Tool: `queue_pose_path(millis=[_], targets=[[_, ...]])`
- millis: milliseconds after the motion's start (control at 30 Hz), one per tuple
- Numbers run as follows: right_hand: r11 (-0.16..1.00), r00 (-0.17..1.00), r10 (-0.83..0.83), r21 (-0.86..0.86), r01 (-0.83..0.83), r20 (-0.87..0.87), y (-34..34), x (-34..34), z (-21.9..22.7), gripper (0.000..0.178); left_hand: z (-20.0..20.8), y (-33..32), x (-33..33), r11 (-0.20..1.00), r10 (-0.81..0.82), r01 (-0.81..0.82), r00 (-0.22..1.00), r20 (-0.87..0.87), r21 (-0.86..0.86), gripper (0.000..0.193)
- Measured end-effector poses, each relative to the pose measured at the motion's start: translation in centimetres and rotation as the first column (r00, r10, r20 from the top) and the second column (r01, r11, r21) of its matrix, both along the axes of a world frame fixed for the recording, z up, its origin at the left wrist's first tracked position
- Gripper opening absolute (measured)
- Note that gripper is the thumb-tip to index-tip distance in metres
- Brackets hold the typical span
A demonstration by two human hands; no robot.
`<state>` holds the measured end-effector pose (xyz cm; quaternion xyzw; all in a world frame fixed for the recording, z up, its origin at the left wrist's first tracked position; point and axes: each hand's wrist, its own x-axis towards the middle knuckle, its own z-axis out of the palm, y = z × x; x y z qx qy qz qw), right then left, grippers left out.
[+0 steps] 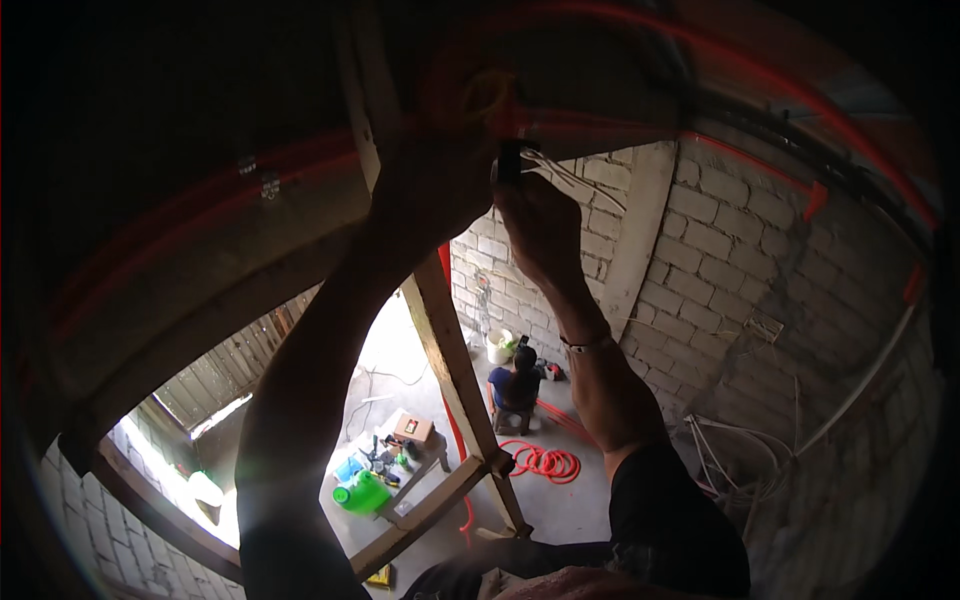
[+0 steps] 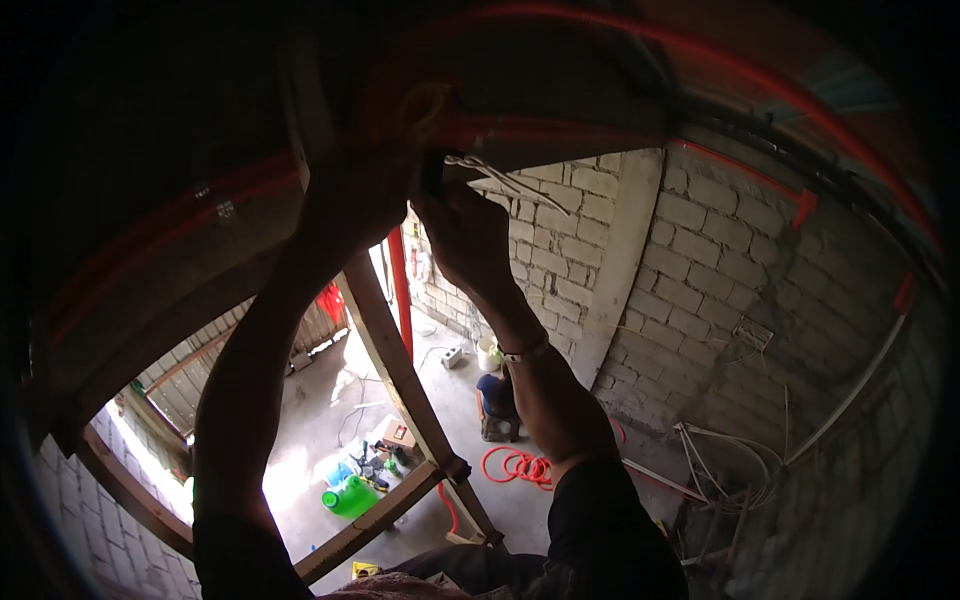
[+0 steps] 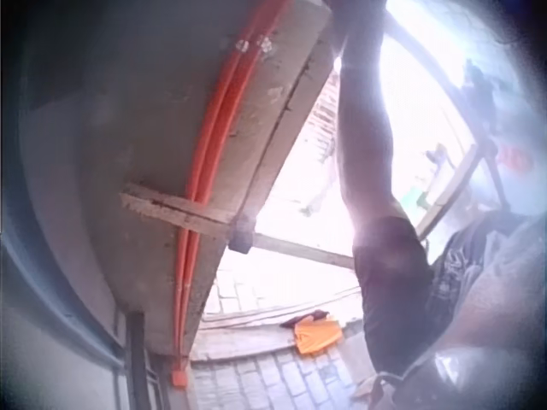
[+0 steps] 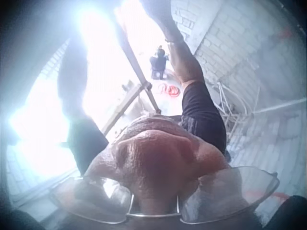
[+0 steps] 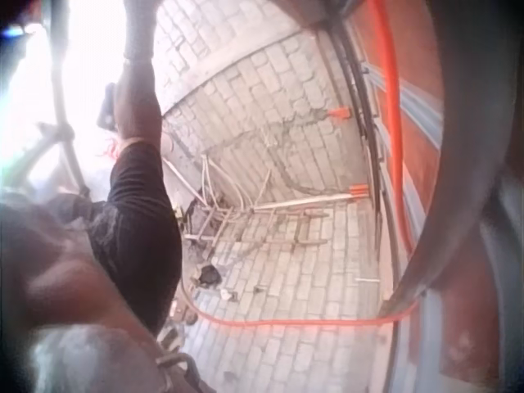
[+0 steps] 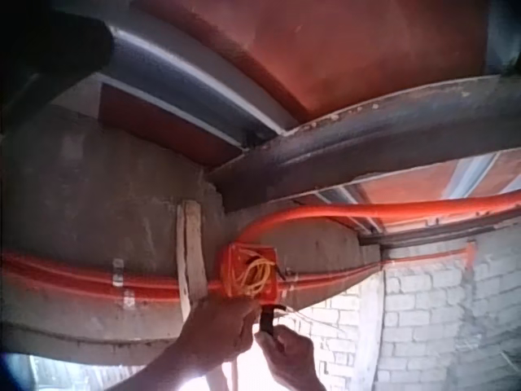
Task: The person works on electrical wiring at a ceiling junction box while standing on a wooden structure, using pliers to pull and position wires, then applies tape to the connection.
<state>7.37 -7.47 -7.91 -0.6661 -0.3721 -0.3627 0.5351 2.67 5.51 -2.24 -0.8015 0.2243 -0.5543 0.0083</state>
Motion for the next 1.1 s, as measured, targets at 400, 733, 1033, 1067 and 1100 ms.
queue_pose_path(millis=[400, 733, 1033, 1067, 1100], targets=[[0.605, 0.528, 0.795, 0.446, -0.659, -0.298, -5.1, 0.1, 5.7, 0.029, 0.0, -0.6, 0.6, 0.936, 0.100, -0.097, 0.995, 0.008, 0.338, 0.006], [0.963, 0.964, -0.170, -0.174, 0.207, 0.205, -3.8, 5.1, 2.2, 0.058, -0.3, -0.4, 1.2, 0.994, 0.056, -0.051, 0.997, -0.044, 0.097, 0.007], [0.887, 0.850, 0.460, 0.106, -0.449, -0.256, -4.8, -1.3, -0.1, 0.033, 0.3, -0.6, 0.6, 0.977, 0.174, -0.147, 0.969, -0.177, 0.156, 0.015], [0.838, 0.777, 0.544, 0.240, -0.489, -0.318, -5.0, -1.4, 0.3, 0.030, 0.3, -0.9, 0.3, 0.976, 0.173, -0.136, 0.958, -0.227, 0.170, 0.017], [0.763, 0.682, 0.646, 0.316, -0.563, -0.343, -5.7, -1.6, 1.0, 0.026, 0.2, -0.8, 0.3, 0.976, 0.175, -0.137, 0.958, -0.228, 0.171, 0.017]])
